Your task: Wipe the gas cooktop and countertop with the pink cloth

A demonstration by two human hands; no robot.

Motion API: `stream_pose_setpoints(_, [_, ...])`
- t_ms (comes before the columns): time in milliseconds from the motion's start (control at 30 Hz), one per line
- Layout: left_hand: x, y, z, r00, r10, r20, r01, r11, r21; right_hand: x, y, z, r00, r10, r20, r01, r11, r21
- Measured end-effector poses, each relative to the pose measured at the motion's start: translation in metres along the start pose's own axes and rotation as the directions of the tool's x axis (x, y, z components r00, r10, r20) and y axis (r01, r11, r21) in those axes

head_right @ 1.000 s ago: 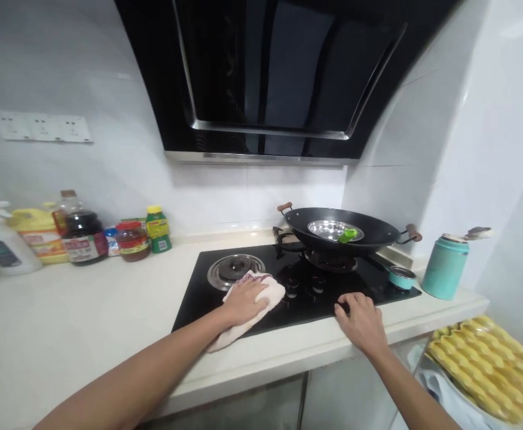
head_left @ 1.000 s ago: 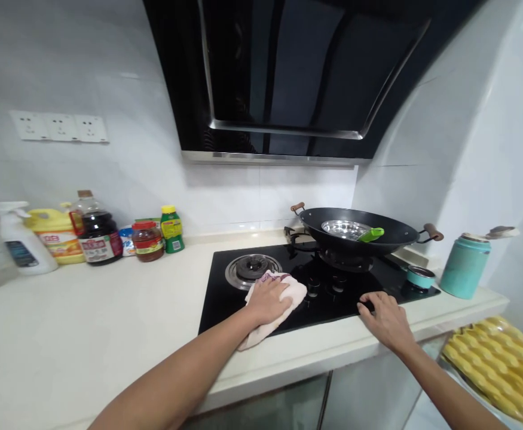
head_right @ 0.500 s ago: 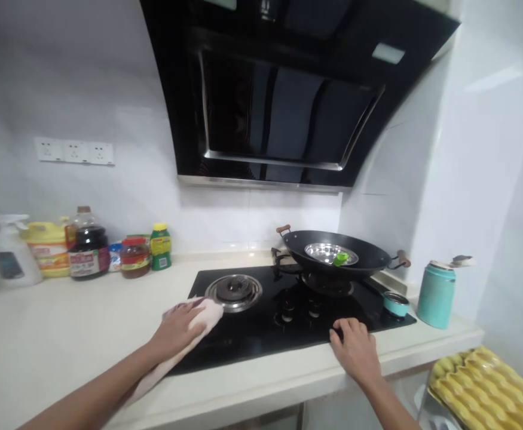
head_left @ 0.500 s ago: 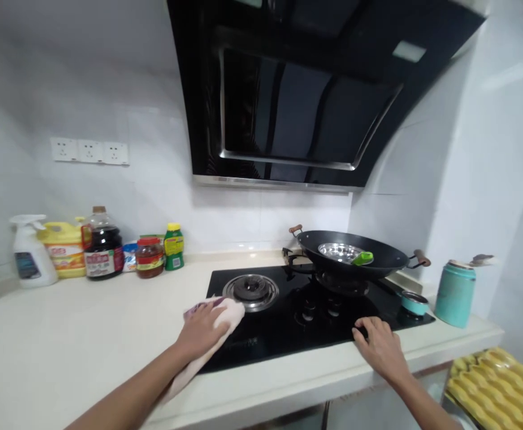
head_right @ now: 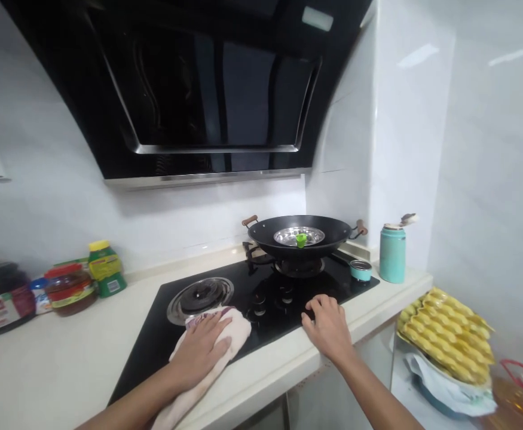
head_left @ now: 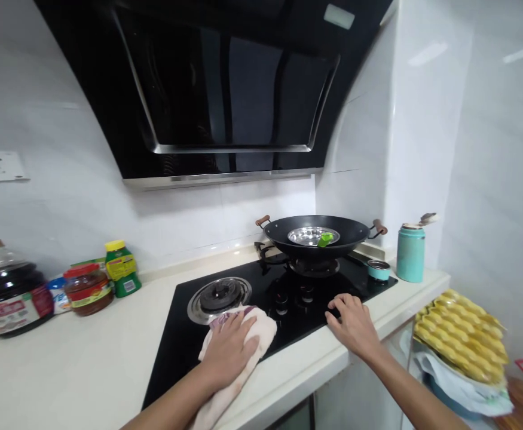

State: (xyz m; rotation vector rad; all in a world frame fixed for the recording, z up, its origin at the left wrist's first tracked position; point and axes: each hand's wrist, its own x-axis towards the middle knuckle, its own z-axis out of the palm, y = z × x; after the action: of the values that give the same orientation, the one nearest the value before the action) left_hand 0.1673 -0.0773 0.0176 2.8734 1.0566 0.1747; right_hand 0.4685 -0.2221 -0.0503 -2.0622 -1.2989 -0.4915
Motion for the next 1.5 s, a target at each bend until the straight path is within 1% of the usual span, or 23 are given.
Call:
stream_pose_setpoints(67, [0.026,0.005,0.001,0.999,-0.037,0.001,0.037,0.999,0.018,0.001,-0.001,-0.001,1.000,0.011,-0.004,-0.011,1.000,0.002])
stream_pose_setpoints(167, [0.063,0.011,0.003,0.997,-0.065,-0.030,0.066,0.997,0.035,0.002,-0.002,-0.002,1.000,0.021,-0.014,-0.021,1.000,0.012])
stream_pose_setpoints(233, [0.079,0.013,0.004,0.997,-0.064,-0.046,0.066,0.997,0.038,0.002,-0.002,-0.003,0.999,0.027,-0.020,-0.026,0.999,0.019])
stream_pose_setpoints(300, [0.085,0.014,0.004,0.997,-0.060,-0.045,0.062,0.997,0.042,0.003,-0.002,-0.004,0.999,0.036,-0.027,-0.035,0.999,0.026])
stream_pose_setpoints(400, [0.077,0.016,0.003,0.998,-0.037,-0.044,0.039,0.998,0.052,0.003,-0.003,-0.004,0.998,0.045,-0.035,-0.043,0.998,0.046])
stream_pose_setpoints(500, [0.056,0.023,0.003,0.999,-0.018,-0.027,0.019,0.999,0.037,0.003,-0.004,-0.003,0.999,0.039,-0.038,-0.037,0.997,0.068])
stream_pose_setpoints(600, [0.034,0.037,0.006,1.000,-0.008,-0.014,0.008,1.000,0.027,0.003,-0.003,-0.002,0.998,0.043,-0.048,-0.038,0.994,0.099])
stream_pose_setpoints(700, [0.019,0.053,0.013,0.999,0.024,-0.033,-0.023,0.999,0.042,0.004,-0.002,-0.007,0.995,0.072,-0.076,-0.054,0.976,0.209])
stream_pose_setpoints(767, [0.013,0.064,0.018,0.999,0.037,-0.033,-0.035,0.999,0.040,0.002,-0.006,-0.016,0.990,0.091,-0.105,-0.056,0.952,0.300])
stream_pose_setpoints(833, [0.011,0.075,0.021,0.999,0.036,-0.025,-0.035,0.999,0.026,-0.004,-0.017,-0.030,0.987,0.098,-0.124,-0.038,0.908,0.417])
stream_pose_setpoints(900, [0.011,0.086,0.023,0.998,0.052,-0.034,-0.051,0.999,0.012,-0.016,-0.036,-0.045,0.994,0.070,-0.087,-0.010,0.832,0.555])
stream_pose_setpoints(967, [0.013,0.098,0.025,0.994,0.096,-0.058,-0.097,0.995,-0.018,-0.032,-0.060,-0.055,1.000,-0.023,-0.005,0.020,0.740,0.673])
stream_pose_setpoints(1000, [0.015,0.104,0.027,0.990,0.120,-0.071,-0.123,0.992,-0.041,-0.040,-0.071,-0.057,0.996,-0.084,0.029,0.040,0.716,0.697])
stream_pose_setpoints(1067, [0.023,0.117,0.033,0.987,0.136,-0.083,-0.143,0.986,-0.085,-0.052,-0.086,-0.055,0.983,-0.176,0.053,0.092,0.722,0.686])
stream_pose_setpoints(1100, [0.028,0.123,0.037,0.989,0.123,-0.085,-0.132,0.986,-0.103,-0.056,-0.089,-0.051,0.981,-0.190,0.046,0.113,0.743,0.660])
stream_pose_setpoints(1133, [0.033,0.128,0.040,0.990,0.108,-0.087,-0.117,0.986,-0.119,-0.058,-0.089,-0.047,0.983,-0.182,0.033,0.122,0.770,0.626])
stream_pose_setpoints(1200, [0.044,0.137,0.047,0.991,0.090,-0.100,-0.105,0.982,-0.160,-0.056,-0.083,-0.039,0.992,-0.123,0.008,0.098,0.825,0.557])
stream_pose_setpoints(1267, [0.051,0.141,0.049,0.986,0.100,-0.132,-0.128,0.967,-0.221,-0.050,-0.072,-0.037,0.998,-0.070,0.007,0.057,0.859,0.509])
stream_pose_setpoints(1300, [0.052,0.141,0.048,0.983,0.115,-0.142,-0.149,0.955,-0.255,-0.046,-0.068,-0.038,0.998,-0.065,0.020,0.048,0.872,0.487])
stream_pose_setpoints(1333, [0.052,0.140,0.045,0.981,0.129,-0.147,-0.168,0.942,-0.292,-0.042,-0.065,-0.041,0.996,-0.079,0.044,0.050,0.887,0.459])
stream_pose_setpoints(1400, [0.046,0.131,0.035,0.976,0.166,-0.139,-0.207,0.907,-0.366,-0.035,-0.063,-0.045,0.984,-0.143,0.106,0.093,0.921,0.379])
stream_pose_setpoints(1467, [0.036,0.113,0.023,0.969,0.211,-0.132,-0.247,0.879,-0.408,-0.029,-0.065,-0.045,0.969,-0.193,0.152,0.150,0.955,0.257])
stream_pose_setpoints(1500, [0.030,0.102,0.018,0.964,0.228,-0.136,-0.264,0.874,-0.408,-0.027,-0.067,-0.043,0.967,-0.196,0.163,0.165,0.969,0.182])
